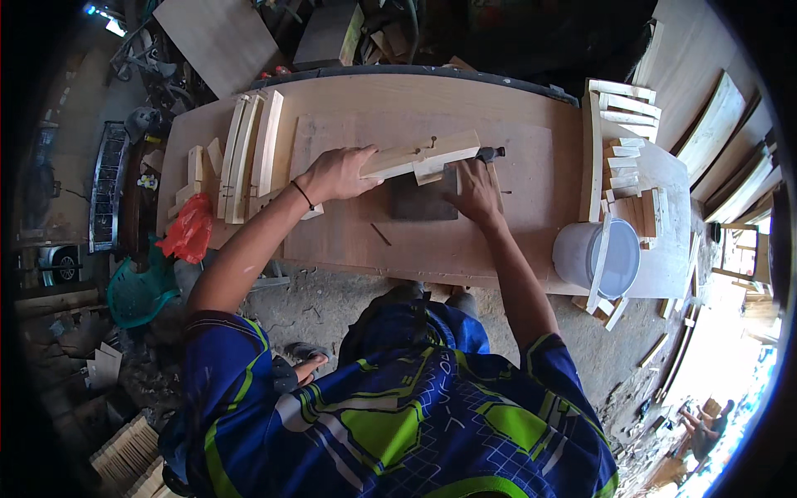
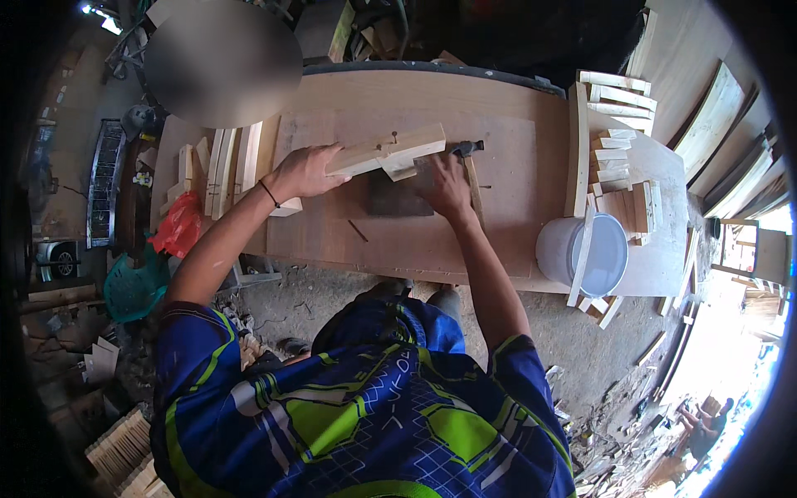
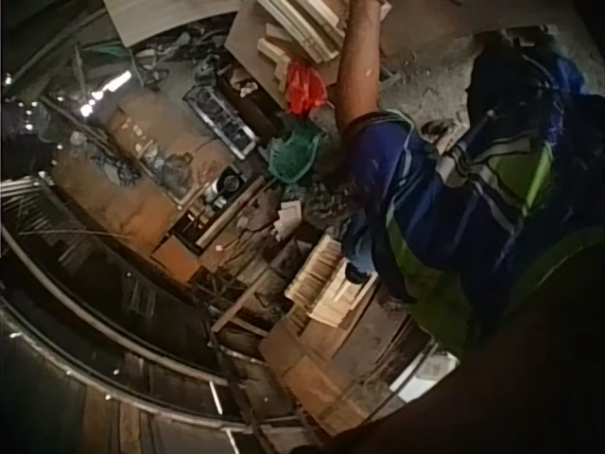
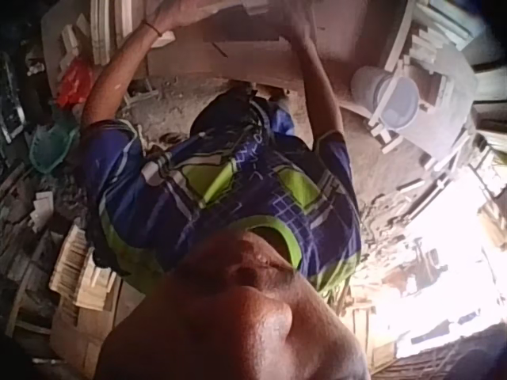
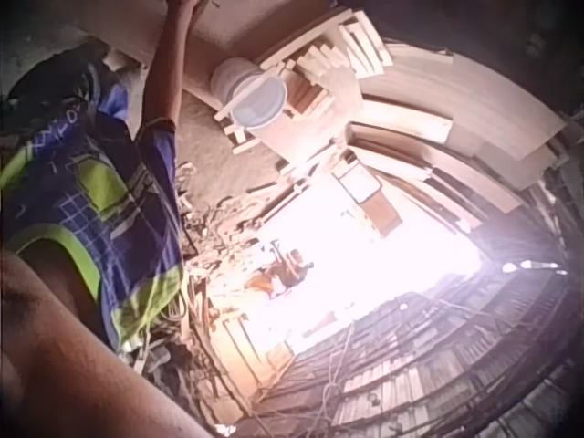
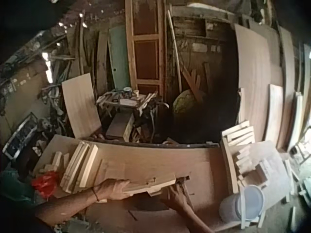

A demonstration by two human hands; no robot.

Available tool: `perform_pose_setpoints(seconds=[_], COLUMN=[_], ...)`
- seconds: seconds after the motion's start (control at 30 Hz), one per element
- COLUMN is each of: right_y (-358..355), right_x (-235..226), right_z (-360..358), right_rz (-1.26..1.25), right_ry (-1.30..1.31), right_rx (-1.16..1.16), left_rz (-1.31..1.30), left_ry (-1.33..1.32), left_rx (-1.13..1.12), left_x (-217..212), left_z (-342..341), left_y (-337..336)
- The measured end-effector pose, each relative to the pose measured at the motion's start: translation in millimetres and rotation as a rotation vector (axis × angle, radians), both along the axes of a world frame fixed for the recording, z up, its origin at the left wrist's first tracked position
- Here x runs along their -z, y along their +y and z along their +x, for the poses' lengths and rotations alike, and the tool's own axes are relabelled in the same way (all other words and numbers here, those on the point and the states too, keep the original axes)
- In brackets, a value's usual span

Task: The recorder applies glue to wooden pieces and then uses a hammer to nail them together, forming small rectangular wooden frames on a floor-level workspace.

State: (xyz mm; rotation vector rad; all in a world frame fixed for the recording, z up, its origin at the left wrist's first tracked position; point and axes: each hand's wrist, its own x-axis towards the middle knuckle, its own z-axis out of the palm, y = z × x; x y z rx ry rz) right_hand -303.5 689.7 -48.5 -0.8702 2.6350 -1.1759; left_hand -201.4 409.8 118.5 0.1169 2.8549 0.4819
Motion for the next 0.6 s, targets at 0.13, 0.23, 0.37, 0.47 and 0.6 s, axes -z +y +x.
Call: perform_pose_setpoints(seconds=[0.13,0.23,0.37,0.47,0.6], right_y=[73,97,111,116,110], right_x=[55,66,75,84,23], right_z=[20,24,24,15,20], right_rz=[0.557,0.488,0.527,0.494,0.337], right_ry=[0.319,0.159,0.079,0.068,-0.055], right_rx=[0.305,0.367,0.398,0.434,0.423], left_rz=[0.005,0.01,0.0,-0.006,-0.016], left_ry=[-0.009,-0.002,0.011,0.004,0.031], left_rx=[0.006,-0.02,0.016,0.027,0.01], left_x=[-2,1,2,1,10], left_z=[-2,0,-1,-3,5], left_y=[3,2,0,4,-4])
